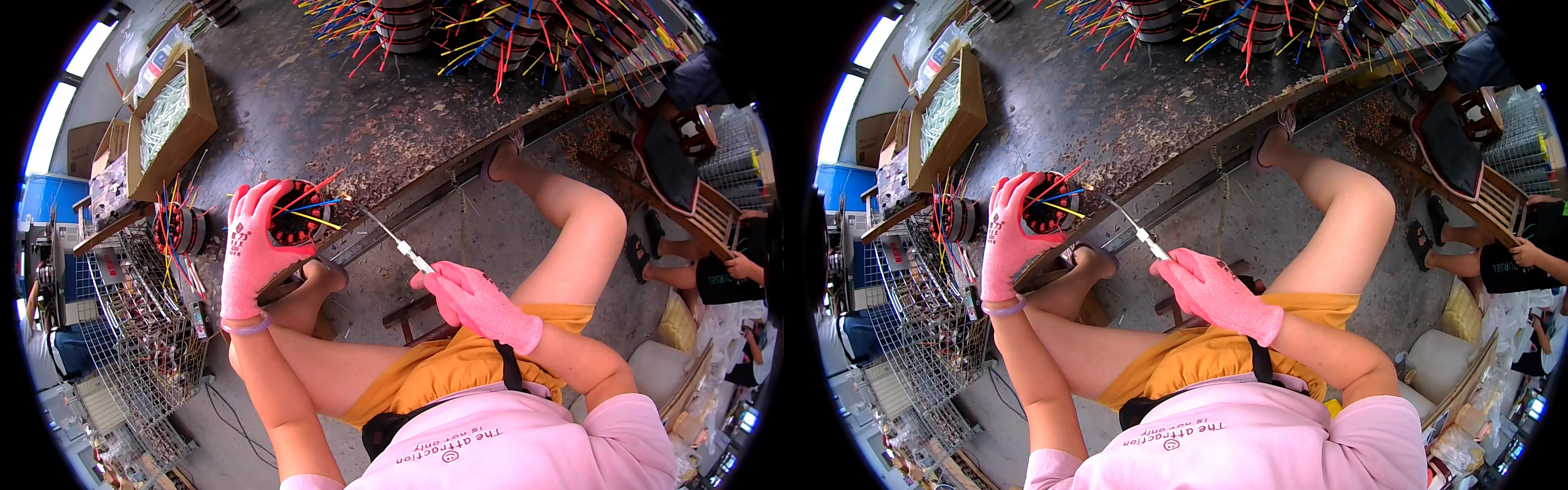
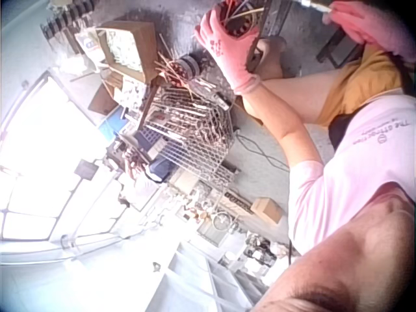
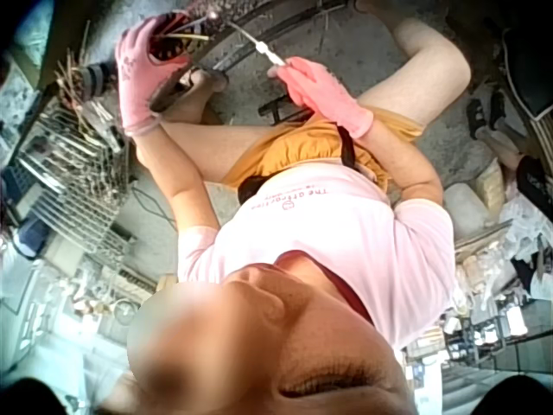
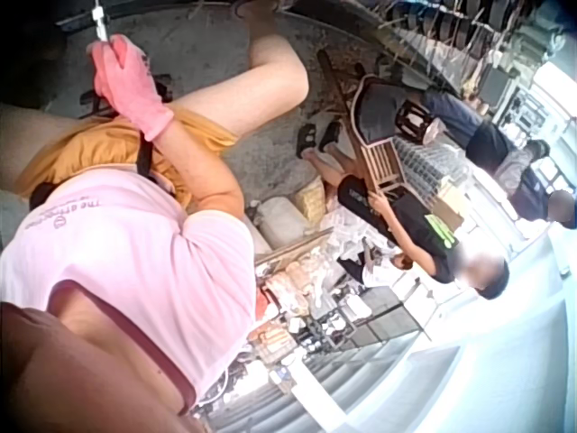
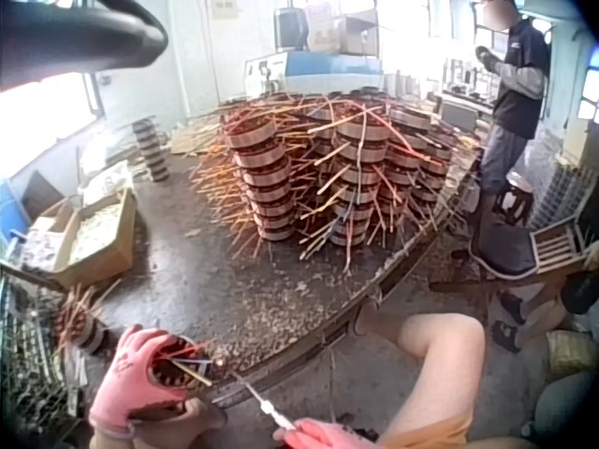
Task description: The person uses a soldering iron to connect wires on electromagnetic coils, handling one coil at a time from a large stack on the table and placing completed ones back.
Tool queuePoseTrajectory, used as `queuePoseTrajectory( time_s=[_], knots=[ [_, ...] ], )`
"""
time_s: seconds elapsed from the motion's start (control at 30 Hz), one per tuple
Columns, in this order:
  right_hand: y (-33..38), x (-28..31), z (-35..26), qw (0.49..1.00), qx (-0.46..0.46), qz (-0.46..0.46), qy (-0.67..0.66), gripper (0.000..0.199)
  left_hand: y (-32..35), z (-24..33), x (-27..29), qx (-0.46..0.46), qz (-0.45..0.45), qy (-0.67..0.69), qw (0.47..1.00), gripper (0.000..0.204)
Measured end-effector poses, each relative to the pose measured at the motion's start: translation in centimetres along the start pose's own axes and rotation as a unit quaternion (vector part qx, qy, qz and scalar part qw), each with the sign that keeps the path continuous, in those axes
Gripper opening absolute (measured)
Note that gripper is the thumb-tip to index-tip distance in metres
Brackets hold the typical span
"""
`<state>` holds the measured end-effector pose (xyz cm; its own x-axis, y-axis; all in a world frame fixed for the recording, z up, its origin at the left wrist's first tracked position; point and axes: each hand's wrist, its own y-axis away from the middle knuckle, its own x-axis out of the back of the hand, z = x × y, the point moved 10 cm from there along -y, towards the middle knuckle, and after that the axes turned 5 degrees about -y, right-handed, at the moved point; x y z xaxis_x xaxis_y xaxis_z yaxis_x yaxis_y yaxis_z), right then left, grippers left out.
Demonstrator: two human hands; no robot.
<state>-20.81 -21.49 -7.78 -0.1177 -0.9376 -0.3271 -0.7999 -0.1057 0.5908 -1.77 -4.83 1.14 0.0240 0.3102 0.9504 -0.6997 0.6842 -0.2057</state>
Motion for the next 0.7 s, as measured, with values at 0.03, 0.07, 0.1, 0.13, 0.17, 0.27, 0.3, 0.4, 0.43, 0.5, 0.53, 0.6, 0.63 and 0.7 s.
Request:
queuePoseTrajectory(
  time_s=[0.03,0.07,0.1,0.13,0.17,0.27,0.3,0.4,0.43,0.5,0.53,0.6,0.63,0.7],
  knots=[
    [0.00,0.01,-0.01,1.000,0.002,0.000,0.002,0.024,-0.03,0.01,-0.01,-0.001,0.000,0.001,1.000,0.080],
    [-0.02,0.02,-0.02,1.000,0.003,-0.001,0.005,0.024,-0.05,0.03,-0.03,-0.002,0.000,0.001,1.000,0.080],
    [-0.05,0.02,-0.03,1.000,0.004,-0.001,0.007,0.024,-0.06,0.01,-0.04,-0.002,-0.001,0.001,1.000,0.080],
    [-0.07,0.02,-0.02,1.000,0.005,-0.002,0.010,0.024,-0.07,0.00,-0.06,-0.003,-0.001,0.001,1.000,0.080],
    [-0.11,0.07,-0.02,1.000,0.008,0.000,0.018,0.024,-0.08,-0.01,-0.07,-0.003,-0.002,0.000,1.000,0.079],
    [-0.12,0.18,-0.09,0.999,0.013,0.002,0.035,0.025,-0.11,0.16,0.08,-0.001,0.005,0.002,1.000,0.079],
    [-0.08,0.14,-0.16,0.999,0.013,0.002,0.035,0.025,-0.08,0.12,0.05,-0.001,0.003,0.003,1.000,0.079],
    [-0.05,0.12,-0.14,1.000,0.011,0.002,0.026,0.025,0.07,-0.07,-0.05,0.001,0.005,0.002,1.000,0.079],
    [-0.05,0.13,-0.12,1.000,0.010,0.002,0.022,0.025,0.23,-0.09,-0.03,0.004,0.008,0.000,1.000,0.080],
    [0.01,0.22,-0.11,1.000,0.004,0.002,0.015,0.025,0.28,-0.18,-0.06,0.011,0.006,-0.003,1.000,0.080],
    [0.03,0.26,-0.08,1.000,0.002,0.002,0.012,0.025,0.24,-0.23,-0.12,0.015,0.000,-0.003,1.000,0.080],
    [-0.09,0.36,0.15,1.000,0.006,0.002,0.009,0.024,0.17,-0.20,-0.10,0.017,-0.007,-0.003,1.000,0.080],
    [-0.14,0.42,0.25,1.000,0.008,0.003,0.007,0.024,0.15,-0.09,-0.01,0.015,-0.009,-0.002,1.000,0.081],
    [-0.16,0.37,0.33,1.000,0.007,0.003,0.001,0.024,0.11,0.08,-0.05,0.004,-0.015,0.005,1.000,0.081]
  ],
)
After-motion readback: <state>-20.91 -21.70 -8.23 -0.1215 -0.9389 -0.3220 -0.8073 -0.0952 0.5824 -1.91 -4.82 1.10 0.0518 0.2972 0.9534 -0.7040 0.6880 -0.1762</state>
